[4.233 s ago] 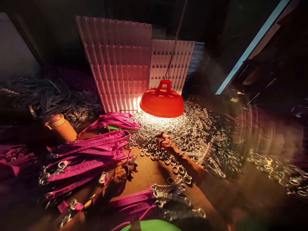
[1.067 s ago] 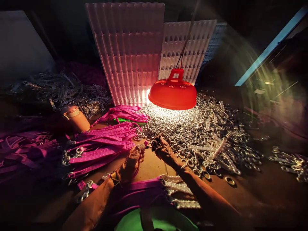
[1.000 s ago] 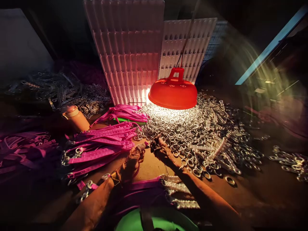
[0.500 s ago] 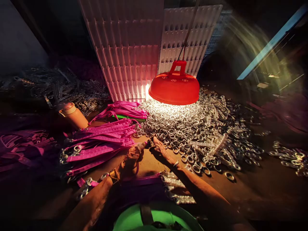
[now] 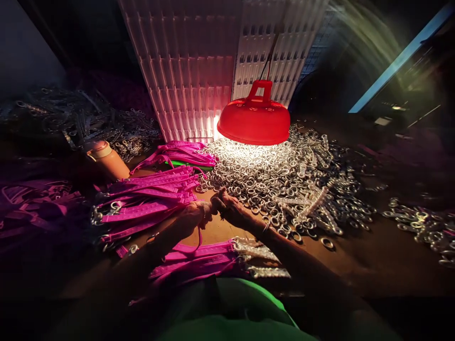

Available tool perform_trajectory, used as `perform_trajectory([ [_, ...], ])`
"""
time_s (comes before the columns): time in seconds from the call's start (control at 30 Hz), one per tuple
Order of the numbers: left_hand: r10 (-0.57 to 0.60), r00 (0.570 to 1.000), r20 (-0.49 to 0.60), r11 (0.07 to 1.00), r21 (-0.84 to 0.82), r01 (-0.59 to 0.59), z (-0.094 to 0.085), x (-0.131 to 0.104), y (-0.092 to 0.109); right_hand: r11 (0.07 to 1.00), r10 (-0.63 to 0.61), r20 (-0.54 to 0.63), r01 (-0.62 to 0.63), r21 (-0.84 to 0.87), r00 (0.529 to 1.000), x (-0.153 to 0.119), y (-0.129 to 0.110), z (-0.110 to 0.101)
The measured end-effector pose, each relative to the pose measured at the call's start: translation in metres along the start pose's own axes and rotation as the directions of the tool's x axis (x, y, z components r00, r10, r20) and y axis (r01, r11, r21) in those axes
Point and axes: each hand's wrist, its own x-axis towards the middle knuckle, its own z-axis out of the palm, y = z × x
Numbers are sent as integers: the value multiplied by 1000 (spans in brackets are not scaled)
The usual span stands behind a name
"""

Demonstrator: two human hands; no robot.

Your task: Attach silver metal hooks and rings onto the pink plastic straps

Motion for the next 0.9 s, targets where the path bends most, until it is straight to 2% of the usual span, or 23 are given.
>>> perform_trajectory([
  [0.1, -100, 995, -8, 994, 42, 100, 1, -17, 28, 997, 28, 129, -18, -80, 991, -17, -31, -9],
  [0.17, -130, 990, 49, 985, 119, 123, 3, -33, 41, 986, 28, 168, 0, -169, 985, -36, -49, -11],
  [0.23, -151, 980, 130, 971, 207, 122, 4, -48, 43, 965, 21, 163, 22, -260, 986, -58, -61, -7],
  [0.33, -158, 956, 248, 965, 245, 96, 6, -66, 28, 938, 45, 141, 6, -346, 989, -89, -67, 3],
  [0.47, -206, 902, 378, 976, 143, 163, 10, -83, -4, 969, 94, 187, -47, -242, 978, -114, -64, 13],
  [0.53, -204, 901, 382, 979, 70, 192, 14, -88, -17, 983, 121, 217, -87, -162, 969, -118, -61, 16],
  [0.67, -134, 947, 293, 988, -37, 152, 21, -93, -33, 974, 221, 222, -226, -2, 950, -120, -51, 24],
  [0.77, -188, 932, 311, 955, -164, 248, 24, -91, -37, 953, 268, 256, -294, 72, 929, -118, -46, 26],
  [0.83, -243, 917, 317, 916, -235, 324, 25, -90, -39, 965, 241, 276, -260, 34, 930, -117, -44, 26],
  [0.9, -300, 901, 314, 885, -260, 386, 25, -88, -42, 986, 169, 300, -164, -43, 939, -114, -42, 25],
])
